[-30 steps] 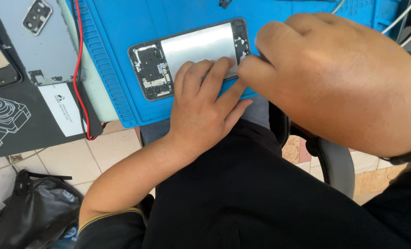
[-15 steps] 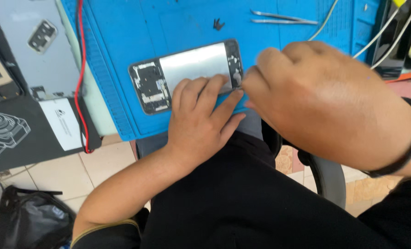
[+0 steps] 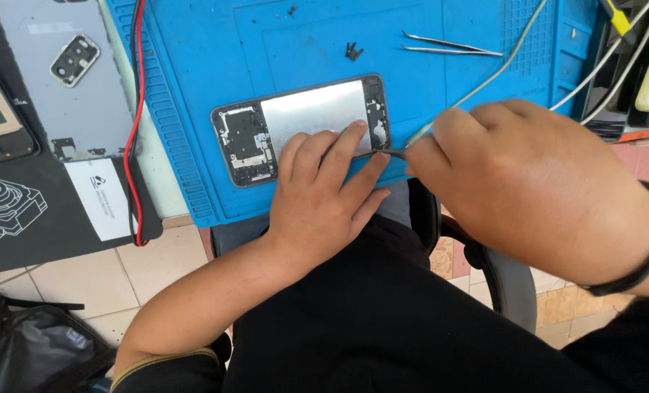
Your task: The person works on a disassembled smartphone placed on a blue mat. They use a screwdriver to remove and reinstall screws around the device's frame, occasionally lifting and rotating the phone to access different sides. The person also uses tweezers to handle small components and places screws on the mat during the process.
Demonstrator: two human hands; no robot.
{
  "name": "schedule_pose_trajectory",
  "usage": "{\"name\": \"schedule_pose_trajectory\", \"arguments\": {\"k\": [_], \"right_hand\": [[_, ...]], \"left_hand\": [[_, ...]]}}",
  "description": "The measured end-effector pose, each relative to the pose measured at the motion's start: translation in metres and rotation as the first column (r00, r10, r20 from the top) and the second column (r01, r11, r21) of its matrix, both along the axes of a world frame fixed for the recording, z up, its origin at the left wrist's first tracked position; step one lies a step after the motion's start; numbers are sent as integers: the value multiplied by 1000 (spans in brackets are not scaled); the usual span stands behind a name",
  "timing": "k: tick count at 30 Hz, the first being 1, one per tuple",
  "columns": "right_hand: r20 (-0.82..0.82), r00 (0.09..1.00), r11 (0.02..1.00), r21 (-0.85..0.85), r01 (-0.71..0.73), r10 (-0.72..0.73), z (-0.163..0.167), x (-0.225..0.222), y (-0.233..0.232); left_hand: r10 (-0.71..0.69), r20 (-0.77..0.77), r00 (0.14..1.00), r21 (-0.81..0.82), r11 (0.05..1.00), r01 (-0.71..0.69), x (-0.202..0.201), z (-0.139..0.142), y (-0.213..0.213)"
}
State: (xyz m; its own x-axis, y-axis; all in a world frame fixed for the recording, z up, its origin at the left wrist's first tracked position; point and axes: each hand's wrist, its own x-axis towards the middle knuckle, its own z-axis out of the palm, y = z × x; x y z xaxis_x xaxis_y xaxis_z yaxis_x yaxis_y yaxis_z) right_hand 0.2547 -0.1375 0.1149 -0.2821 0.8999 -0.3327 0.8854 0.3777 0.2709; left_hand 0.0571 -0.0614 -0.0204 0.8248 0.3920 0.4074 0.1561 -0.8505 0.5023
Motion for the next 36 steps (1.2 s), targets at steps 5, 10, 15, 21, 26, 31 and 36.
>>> {"name": "schedule_pose_trajectory", "arguments": {"k": [5, 10, 15, 21, 26, 31, 36], "right_hand": [[-159, 987, 996, 83, 19, -6, 4, -2, 0], [-125, 992, 999, 39, 6, -1, 6, -2, 10], [-43, 999, 1000, 17, 2, -2, 3, -1, 8], [30, 998, 996, 67, -57, 55, 1, 0, 10], [52, 996, 997, 18, -72, 70, 4, -4, 15], [30, 997, 997, 24, -71, 70, 5, -2, 14], [65, 995, 997, 8, -79, 78, -1, -3, 10]], "left_hand": [[-1, 2, 1000, -9, 1000, 1, 0, 0, 0], [-22, -5, 1000, -12, 1000, 22, -2, -3, 0], [-18, -3, 1000, 1, 1000, 18, -3, -3, -1], [-11, 3, 1000, 1, 1000, 11, -3, -4, -1], [-20, 9, 1000, 3, 1000, 20, -3, -7, -1], [-14, 23, 1000, 9, 1000, 14, -4, -8, -2], [-18, 27, 999, 14, 1000, 17, -4, -8, -2]]}}
